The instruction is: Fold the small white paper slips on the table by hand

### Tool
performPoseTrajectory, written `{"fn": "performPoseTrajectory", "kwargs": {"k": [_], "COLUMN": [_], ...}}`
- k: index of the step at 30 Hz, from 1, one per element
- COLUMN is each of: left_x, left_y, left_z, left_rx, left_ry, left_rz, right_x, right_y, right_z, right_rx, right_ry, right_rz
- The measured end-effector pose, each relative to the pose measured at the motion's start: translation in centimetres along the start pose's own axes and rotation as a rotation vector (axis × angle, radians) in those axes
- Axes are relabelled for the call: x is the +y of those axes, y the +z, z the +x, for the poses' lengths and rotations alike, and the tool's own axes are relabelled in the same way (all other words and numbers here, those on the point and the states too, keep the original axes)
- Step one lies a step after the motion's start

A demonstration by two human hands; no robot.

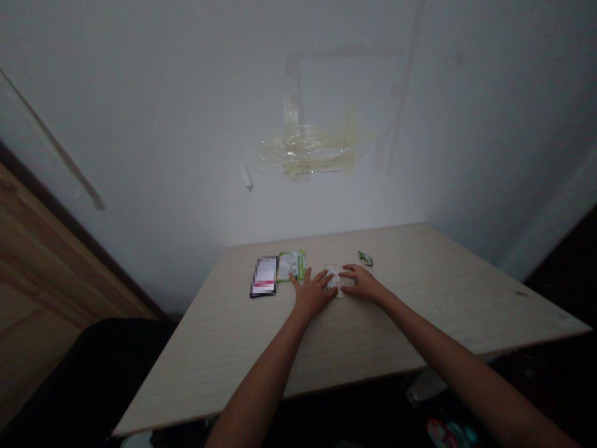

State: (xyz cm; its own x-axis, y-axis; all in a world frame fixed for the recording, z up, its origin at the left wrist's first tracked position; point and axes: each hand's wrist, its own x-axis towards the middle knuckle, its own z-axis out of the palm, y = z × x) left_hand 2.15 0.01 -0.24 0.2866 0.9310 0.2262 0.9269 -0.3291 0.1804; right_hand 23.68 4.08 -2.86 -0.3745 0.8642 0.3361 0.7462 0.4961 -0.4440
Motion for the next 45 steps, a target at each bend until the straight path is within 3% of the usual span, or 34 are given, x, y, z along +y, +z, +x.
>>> {"fn": "performPoseTrajectory", "kwargs": {"k": [21, 31, 45], "left_x": [0.1, 0.5, 0.2], "left_y": [-0.1, -0.7, -0.2], "left_z": [-0.1, -0.2, -0.1], "left_rx": [0.013, 0.008, 0.032], "left_ry": [0.001, -0.019, -0.004], "left_rz": [-0.021, -0.012, -0.028], "right_x": [-0.6, -0.4, 0.2], "right_y": [-0.2, -0.4, -0.4], "right_z": [-2.2, -2.0, 0.5], "right_rx": [0.037, 0.058, 0.051], "right_ry": [-0.074, -0.047, -0.001], "right_rz": [0.010, 0.067, -0.101]}}
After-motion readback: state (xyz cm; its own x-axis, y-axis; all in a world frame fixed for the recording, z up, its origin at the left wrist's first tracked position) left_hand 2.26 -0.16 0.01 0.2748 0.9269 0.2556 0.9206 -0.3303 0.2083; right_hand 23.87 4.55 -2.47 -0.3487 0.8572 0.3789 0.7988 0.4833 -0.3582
